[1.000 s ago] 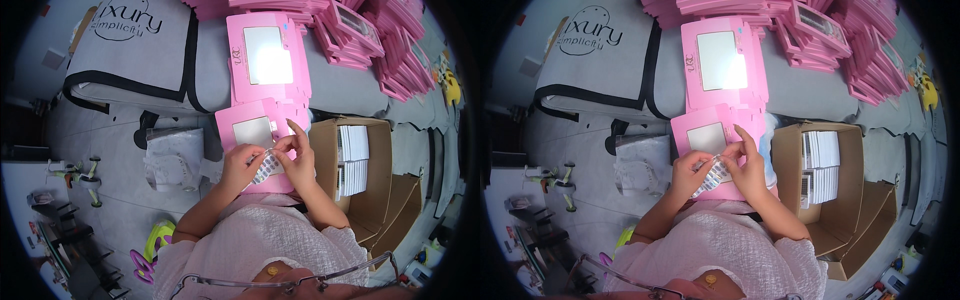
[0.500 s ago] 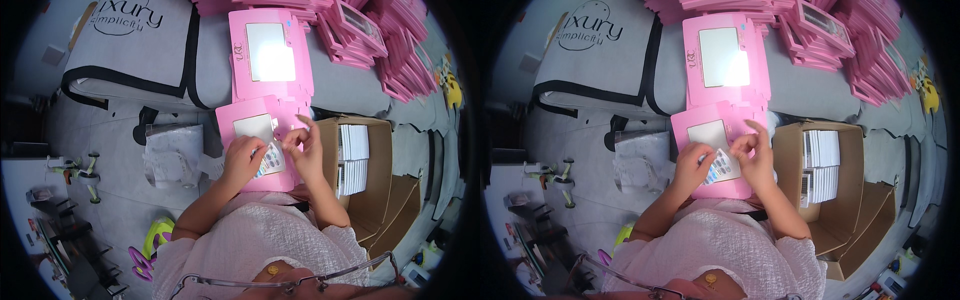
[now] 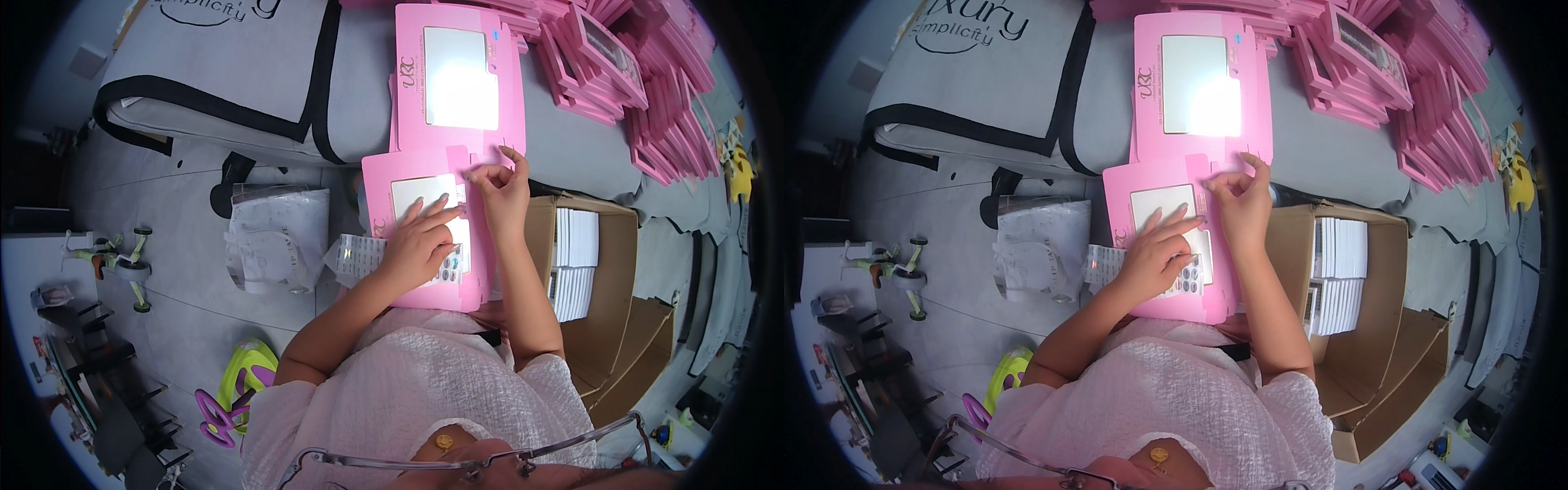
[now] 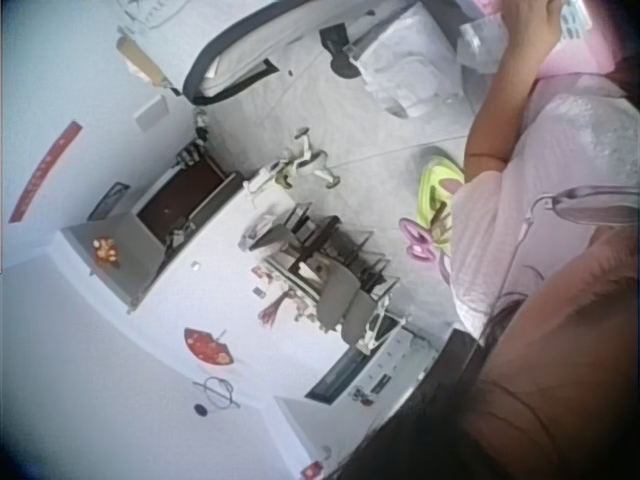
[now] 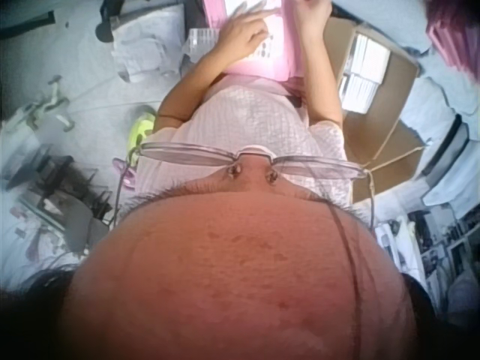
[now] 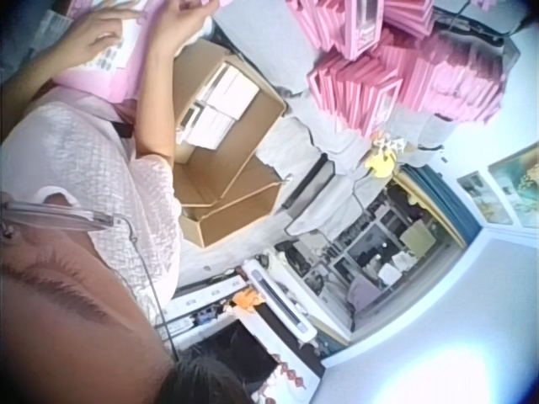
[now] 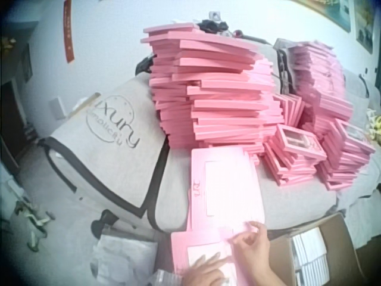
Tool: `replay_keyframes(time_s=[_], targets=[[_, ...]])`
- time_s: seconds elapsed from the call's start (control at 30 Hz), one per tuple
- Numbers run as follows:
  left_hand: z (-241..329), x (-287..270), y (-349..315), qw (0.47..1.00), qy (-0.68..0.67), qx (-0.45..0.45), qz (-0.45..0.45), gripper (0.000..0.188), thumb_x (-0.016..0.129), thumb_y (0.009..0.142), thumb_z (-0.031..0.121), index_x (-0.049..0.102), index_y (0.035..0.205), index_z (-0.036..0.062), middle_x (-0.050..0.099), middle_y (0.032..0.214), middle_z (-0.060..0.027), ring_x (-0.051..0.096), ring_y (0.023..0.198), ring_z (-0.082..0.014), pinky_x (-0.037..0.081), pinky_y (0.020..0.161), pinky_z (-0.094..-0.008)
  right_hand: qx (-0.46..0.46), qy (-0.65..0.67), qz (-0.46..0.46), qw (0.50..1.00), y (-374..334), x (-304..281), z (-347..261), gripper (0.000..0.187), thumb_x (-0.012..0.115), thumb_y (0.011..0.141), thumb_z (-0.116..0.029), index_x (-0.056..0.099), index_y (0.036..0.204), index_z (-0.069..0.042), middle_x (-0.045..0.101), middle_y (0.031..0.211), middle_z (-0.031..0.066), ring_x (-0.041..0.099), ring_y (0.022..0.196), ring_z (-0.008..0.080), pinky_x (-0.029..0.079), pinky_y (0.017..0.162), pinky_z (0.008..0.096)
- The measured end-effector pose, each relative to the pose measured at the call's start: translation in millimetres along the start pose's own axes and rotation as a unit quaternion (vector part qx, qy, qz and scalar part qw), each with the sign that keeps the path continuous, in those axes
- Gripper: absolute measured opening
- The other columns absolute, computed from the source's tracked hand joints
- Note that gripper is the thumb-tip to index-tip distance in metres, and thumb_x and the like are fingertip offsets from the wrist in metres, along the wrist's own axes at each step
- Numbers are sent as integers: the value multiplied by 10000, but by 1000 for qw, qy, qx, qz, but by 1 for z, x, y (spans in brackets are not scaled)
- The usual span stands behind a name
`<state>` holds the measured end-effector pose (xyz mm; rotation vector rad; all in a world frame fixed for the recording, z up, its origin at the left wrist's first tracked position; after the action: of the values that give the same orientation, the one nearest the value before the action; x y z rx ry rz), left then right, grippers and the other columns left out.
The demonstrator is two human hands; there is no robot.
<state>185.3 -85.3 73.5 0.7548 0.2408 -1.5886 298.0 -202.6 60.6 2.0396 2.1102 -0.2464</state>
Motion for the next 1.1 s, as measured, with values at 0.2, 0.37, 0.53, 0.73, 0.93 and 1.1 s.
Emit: replay_keyframes(time_s=[0.2,0.37,0.53,0.73,0.93,1.1], targets=[[0,-2,0,1000,-1,-1,3,158,661,786,98,527,729,37,564,1288,-91,431,1290,-320,289,1055,-555,-15,-28,22,999,2,3,0,528,738,766,-56,444,1202,-1,678,777,48,615,708,101,470,677,234],[-1,-2,0,1000,-3,0,2,148,658,781,92,531,729,36,563,1288,-94,433,1289,-317,291,1055,-555,-33,-93,42,994,2,2,-4,544,758,751,-111,459,1196,-17,680,757,34,622,673,136,471,661,266],[-2,-1,0,1000,-5,-2,-1,138,654,779,83,534,731,36,561,1289,-98,430,1292,-315,295,1053,-558,-30,-171,53,983,-3,3,-8,648,781,719,-162,440,1249,-15,673,830,59,622,711,191,474,645,306],[-8,5,-3,1000,8,6,-11,157,653,794,106,540,701,50,559,1281,-81,424,1300,-274,292,1066,-509,-138,-317,84,935,-2,10,-37,905,813,662,-245,327,1392,-22,561,1012,100,589,803,255,478,630,356],[-3,4,-2,999,0,9,-47,161,653,790,95,535,693,45,533,1330,-74,396,1323,-280,279,1075,-518,-119,-324,77,935,21,7,-31,877,785,701,-266,315,1398,-17,542,961,96,584,767,248,472,594,361],[4,11,-14,996,-44,22,-79,132,652,783,92,556,705,46,542,1320,-65,382,1333,-274,254,1086,-540,-151,-263,83,949,-36,-38,-21,638,649,847,-174,339,1377,1,587,832,103,587,668,255,474,579,367]])
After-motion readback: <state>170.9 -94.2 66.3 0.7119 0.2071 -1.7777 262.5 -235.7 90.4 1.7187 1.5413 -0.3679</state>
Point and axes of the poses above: each hand's wrist, its own y-axis towards the middle knuckle, its own x-axis out of the palm, z = x × y, the point moved 9 cm from there along y, towards the middle knuckle
